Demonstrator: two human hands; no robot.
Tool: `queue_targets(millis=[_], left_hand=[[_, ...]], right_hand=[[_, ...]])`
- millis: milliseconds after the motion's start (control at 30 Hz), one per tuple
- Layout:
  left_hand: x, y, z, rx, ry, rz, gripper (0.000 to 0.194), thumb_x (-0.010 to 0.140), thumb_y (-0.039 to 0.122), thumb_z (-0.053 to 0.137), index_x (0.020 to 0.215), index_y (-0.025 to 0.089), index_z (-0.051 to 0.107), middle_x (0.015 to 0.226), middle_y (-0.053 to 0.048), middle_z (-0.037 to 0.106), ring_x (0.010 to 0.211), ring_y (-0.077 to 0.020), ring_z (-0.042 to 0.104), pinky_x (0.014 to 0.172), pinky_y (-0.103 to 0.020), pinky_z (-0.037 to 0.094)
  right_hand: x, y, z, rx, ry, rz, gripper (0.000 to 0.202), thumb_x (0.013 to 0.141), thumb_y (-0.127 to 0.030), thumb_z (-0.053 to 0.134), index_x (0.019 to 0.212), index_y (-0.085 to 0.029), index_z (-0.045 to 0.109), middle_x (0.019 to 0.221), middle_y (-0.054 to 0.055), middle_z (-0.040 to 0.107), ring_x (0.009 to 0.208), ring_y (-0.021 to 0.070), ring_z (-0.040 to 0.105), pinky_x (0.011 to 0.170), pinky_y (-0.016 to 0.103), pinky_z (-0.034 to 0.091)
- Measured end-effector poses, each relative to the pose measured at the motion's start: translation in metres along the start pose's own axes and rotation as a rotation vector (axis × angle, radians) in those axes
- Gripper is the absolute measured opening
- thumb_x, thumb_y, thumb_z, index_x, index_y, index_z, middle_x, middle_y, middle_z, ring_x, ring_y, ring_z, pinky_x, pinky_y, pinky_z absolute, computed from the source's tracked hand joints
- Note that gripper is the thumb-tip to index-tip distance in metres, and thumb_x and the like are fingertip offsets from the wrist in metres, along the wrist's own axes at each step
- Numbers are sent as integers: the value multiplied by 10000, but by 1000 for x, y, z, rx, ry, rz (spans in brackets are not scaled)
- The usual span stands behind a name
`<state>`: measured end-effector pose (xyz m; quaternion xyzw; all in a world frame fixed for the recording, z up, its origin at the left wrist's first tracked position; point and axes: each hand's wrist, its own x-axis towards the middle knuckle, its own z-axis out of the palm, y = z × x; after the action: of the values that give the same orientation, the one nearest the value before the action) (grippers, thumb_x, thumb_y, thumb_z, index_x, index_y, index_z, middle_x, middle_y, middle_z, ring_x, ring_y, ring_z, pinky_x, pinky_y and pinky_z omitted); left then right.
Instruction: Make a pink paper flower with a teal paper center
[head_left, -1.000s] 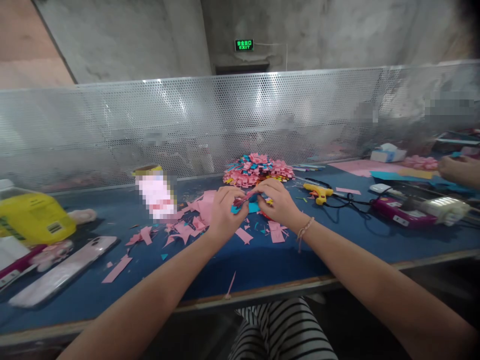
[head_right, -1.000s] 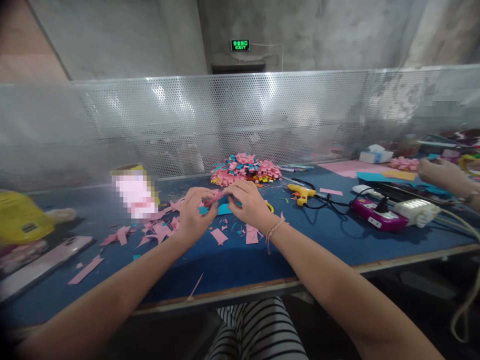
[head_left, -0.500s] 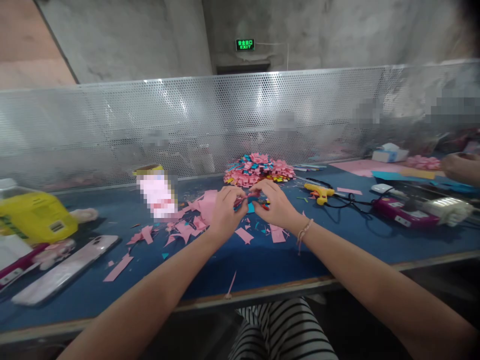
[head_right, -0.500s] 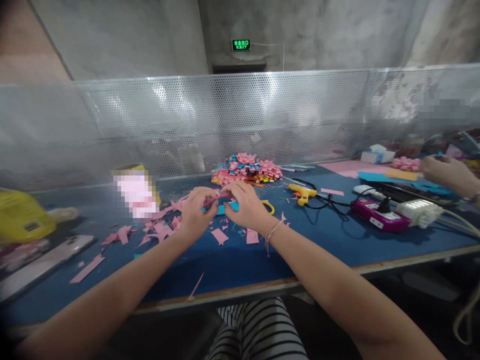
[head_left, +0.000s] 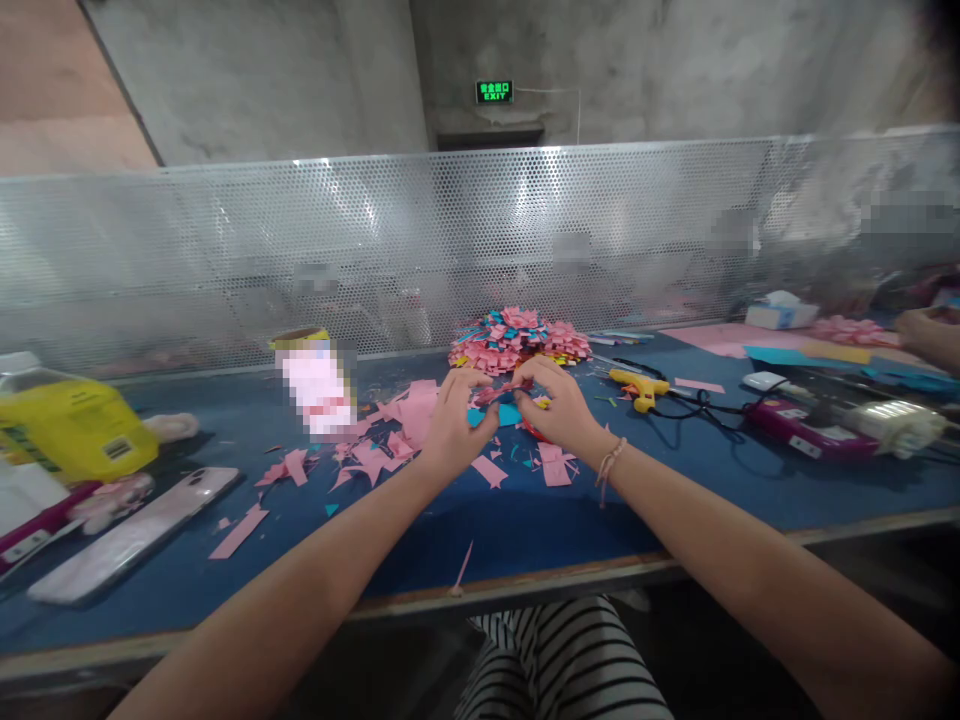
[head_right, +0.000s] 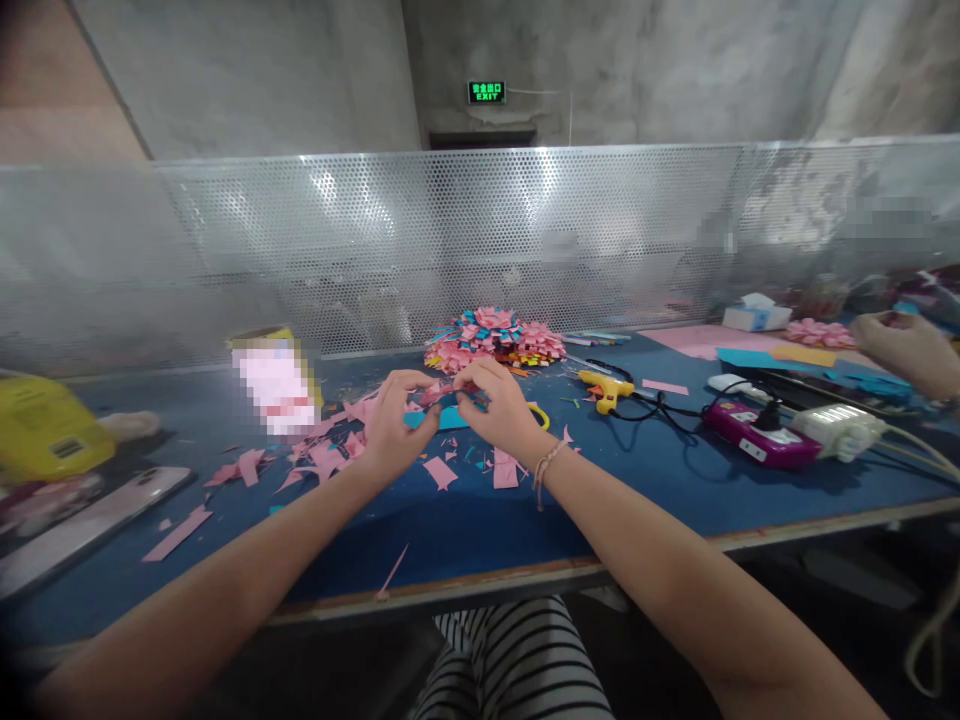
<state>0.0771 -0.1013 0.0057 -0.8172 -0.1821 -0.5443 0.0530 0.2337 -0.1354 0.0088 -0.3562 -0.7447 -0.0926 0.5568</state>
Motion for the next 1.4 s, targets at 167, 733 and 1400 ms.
queue_targets(millis=[167,733,1400], left_hand=[[1,-2,-1,20,-1,6,171,679,89,527,811,184,475,783,-17,521,771,-148,494,696,-303,417],[3,-11,6,-400,-54,-693,113,712,221,538,816,177,543,770,-31,588,701,-130,535,659,-294,432],[-4,-28,15,-610,-179,-777,206,593,187,633,793,155,599,766,-38,615,694,-131,551,663,-301,454]], right_hand=[[-1,3,0,30,-10,15,122,680,-78,462,714,-195,469,731,19,499,719,146,475,677,294,400],[-5,14,10,55,-47,248,252,667,-176,510,914,-187,465,875,53,527,803,169,499,717,330,417],[-2,33,9,294,-104,582,78,685,-231,484,698,-166,526,621,-15,512,550,99,464,535,243,393]])
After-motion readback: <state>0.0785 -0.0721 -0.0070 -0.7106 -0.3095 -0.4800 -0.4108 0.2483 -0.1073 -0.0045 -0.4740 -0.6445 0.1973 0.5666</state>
